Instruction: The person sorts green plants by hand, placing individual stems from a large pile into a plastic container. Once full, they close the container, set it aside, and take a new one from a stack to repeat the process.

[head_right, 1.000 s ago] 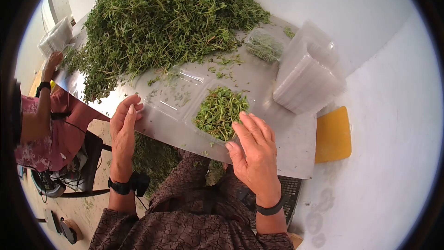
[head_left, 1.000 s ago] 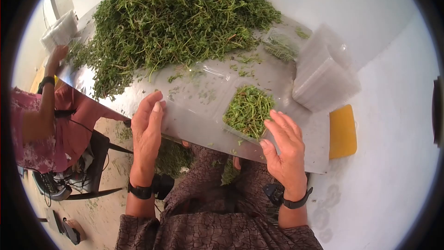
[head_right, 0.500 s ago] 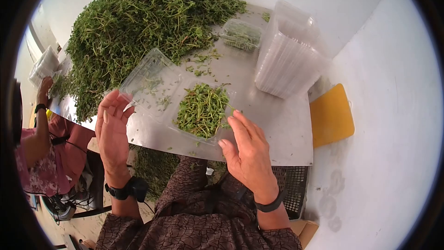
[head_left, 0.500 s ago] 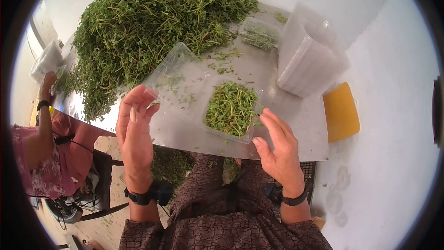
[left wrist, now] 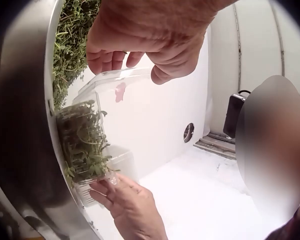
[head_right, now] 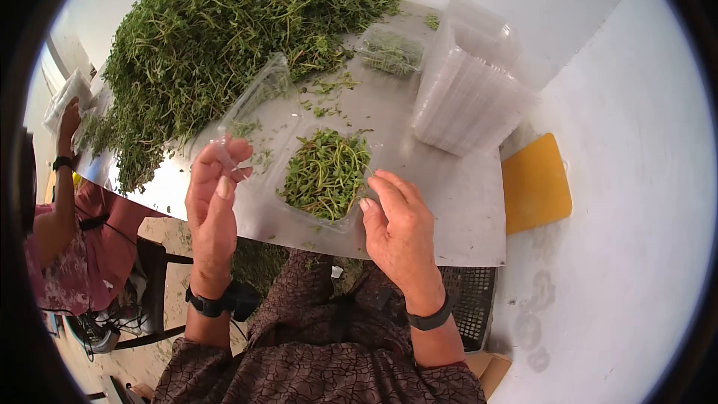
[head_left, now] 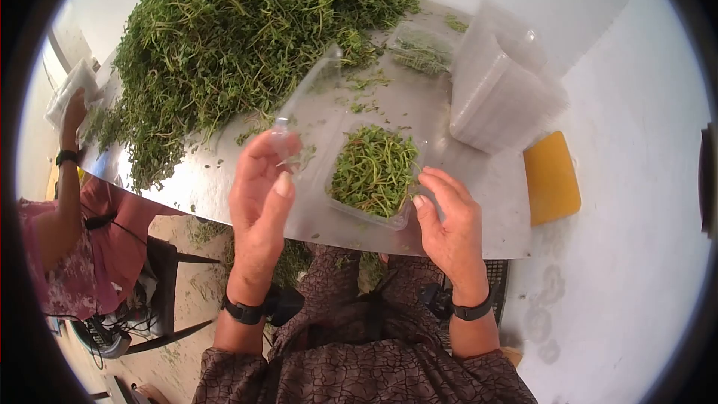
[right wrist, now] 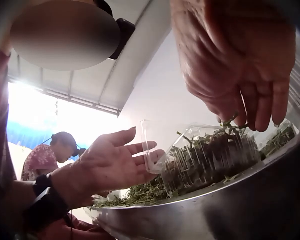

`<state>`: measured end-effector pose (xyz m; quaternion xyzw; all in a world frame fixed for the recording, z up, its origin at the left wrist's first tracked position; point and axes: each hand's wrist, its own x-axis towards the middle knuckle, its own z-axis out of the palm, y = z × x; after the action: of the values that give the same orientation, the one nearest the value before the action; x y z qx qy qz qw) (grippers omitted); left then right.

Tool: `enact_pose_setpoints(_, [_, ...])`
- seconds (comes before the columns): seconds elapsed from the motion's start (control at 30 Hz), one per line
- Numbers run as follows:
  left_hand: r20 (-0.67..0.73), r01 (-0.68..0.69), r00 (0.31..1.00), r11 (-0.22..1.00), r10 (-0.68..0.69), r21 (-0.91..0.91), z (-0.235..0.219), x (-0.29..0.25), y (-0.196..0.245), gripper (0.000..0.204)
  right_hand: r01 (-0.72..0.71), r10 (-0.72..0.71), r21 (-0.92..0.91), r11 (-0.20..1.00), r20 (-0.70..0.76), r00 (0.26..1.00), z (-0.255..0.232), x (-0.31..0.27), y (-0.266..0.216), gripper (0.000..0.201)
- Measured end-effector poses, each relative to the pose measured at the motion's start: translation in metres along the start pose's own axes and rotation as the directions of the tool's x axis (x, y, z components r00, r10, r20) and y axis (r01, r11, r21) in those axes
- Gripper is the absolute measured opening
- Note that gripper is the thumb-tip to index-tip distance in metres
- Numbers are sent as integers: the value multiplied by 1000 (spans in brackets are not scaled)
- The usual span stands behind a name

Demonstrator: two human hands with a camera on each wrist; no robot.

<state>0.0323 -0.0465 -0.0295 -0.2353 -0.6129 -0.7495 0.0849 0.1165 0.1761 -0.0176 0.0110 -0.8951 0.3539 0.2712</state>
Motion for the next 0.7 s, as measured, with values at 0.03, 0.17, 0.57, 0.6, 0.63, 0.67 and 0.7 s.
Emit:
enact_pose_setpoints(0.03, [-10,3,1000,1000,-3,0,2,-1,0,53,4,-4,-27,1000,-16,1000,0,1,-3,26])
enact_pose_setpoints(0.17, [40,55,998,997,-53,-45,7,-3,0,52,123,-131,-202,972,-26,991,1,5,-9,21])
enact_pose_setpoints(0.57, [108,101,989,995,-97,-23,11,-3,-12,49,106,-116,-112,988,-91,989,13,11,-13,19])
enact_pose_setpoints(0.6, [113,93,990,995,-90,-25,13,-4,-15,49,108,-120,-115,987,-100,988,14,12,-14,19])
enact_pose_setpoints(0.63, [99,98,990,995,-96,-15,15,-5,-18,48,73,-85,-103,992,-120,989,15,13,-15,17])
enact_pose_setpoints(0.67, [85,105,991,995,-104,-4,16,-7,-20,48,37,-49,-89,995,-138,989,16,13,-16,15])
enact_pose_setpoints(0.7, [89,100,991,995,-100,-3,16,-7,-17,48,37,-50,-90,995,-144,988,17,14,-17,15])
